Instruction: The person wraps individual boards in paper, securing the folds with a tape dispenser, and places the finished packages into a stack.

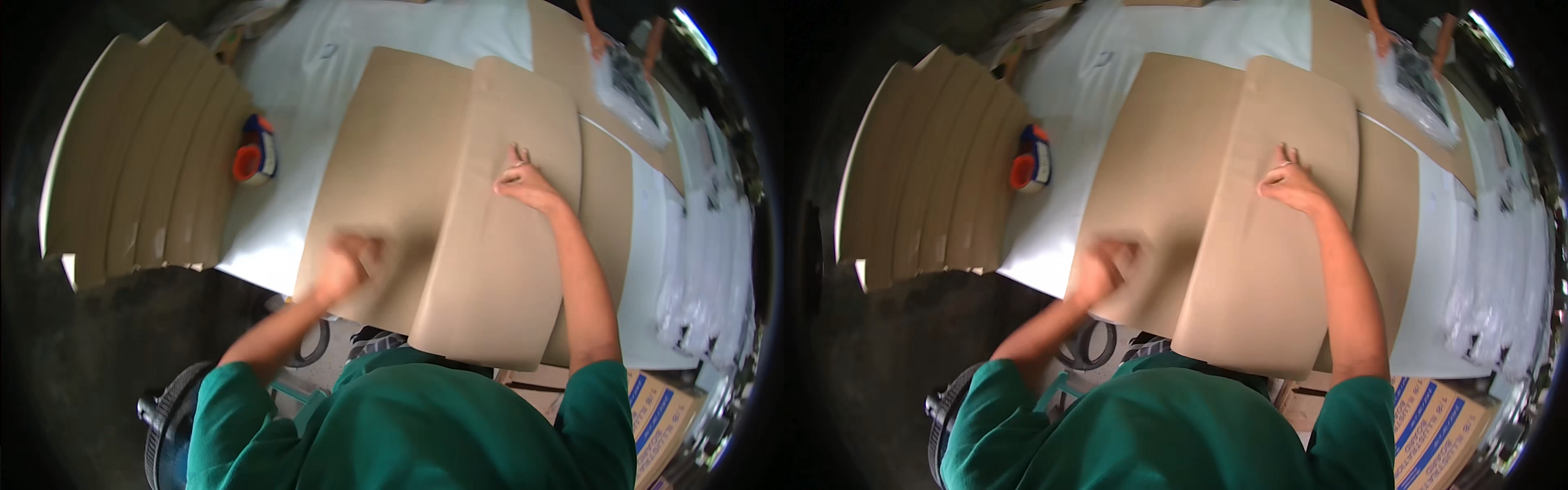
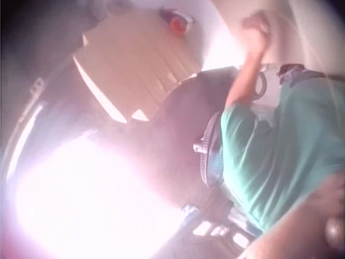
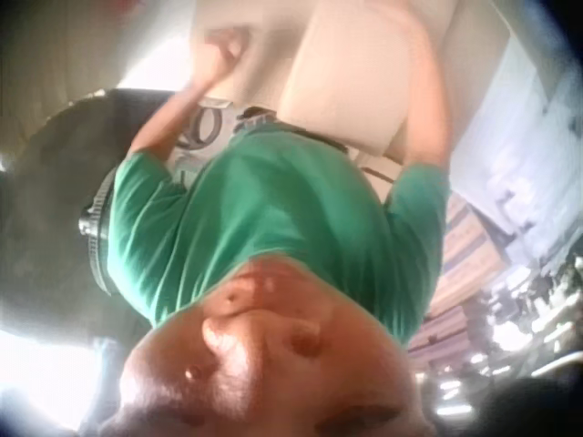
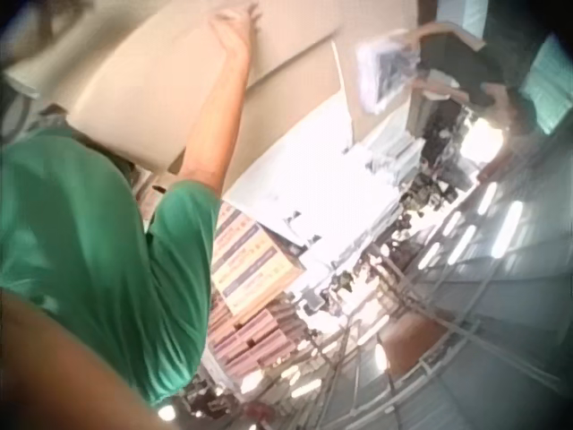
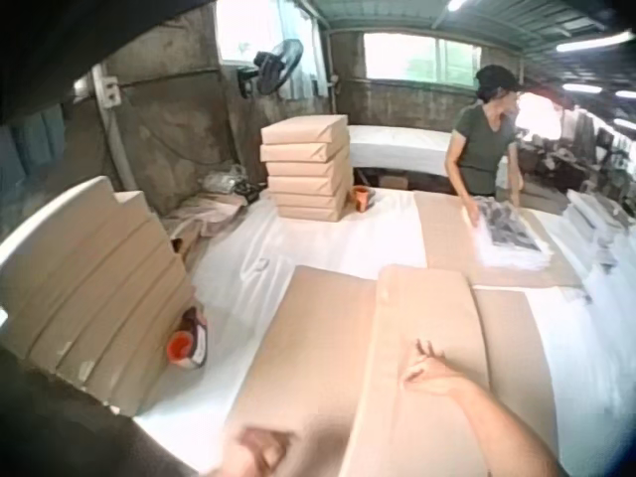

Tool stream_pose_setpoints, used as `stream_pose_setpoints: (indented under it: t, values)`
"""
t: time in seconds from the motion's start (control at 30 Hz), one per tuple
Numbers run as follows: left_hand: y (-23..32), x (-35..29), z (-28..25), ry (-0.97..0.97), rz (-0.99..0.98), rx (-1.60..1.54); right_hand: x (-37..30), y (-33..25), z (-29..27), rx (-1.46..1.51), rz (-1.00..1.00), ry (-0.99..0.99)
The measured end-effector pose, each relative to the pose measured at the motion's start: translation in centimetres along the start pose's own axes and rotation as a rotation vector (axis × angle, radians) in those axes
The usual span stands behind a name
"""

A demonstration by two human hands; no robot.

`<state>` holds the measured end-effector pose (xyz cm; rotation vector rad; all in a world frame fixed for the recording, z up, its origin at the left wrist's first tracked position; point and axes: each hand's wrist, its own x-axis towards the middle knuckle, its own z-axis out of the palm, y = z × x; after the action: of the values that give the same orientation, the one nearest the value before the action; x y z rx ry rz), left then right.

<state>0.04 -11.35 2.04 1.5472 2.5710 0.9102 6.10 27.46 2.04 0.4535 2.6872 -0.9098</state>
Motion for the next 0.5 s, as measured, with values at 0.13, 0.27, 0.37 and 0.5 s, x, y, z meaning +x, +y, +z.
stream_pose_setpoints:
  t: [0.13,0.27,0.37,0.5]
  values:
    - [-13.3,6.9,-6.3,0.338,-0.828,0.516,-0.4,-0.9,-0.7,0.038,0.052,0.102]
    - [-21.0,7.7,-6.7,0.357,-0.97,0.62,-0.8,-3.3,-1.4,-0.149,0.048,0.083]
    - [-15.7,13.9,-6.5,0.154,-0.92,0.391,-0.8,-2.9,-2.4,-0.327,0.075,0.103]
    - [-0.2,24.1,-5.8,0.14,-0.547,-0.157,-0.4,-1.1,-2.1,-0.32,0.113,0.106]
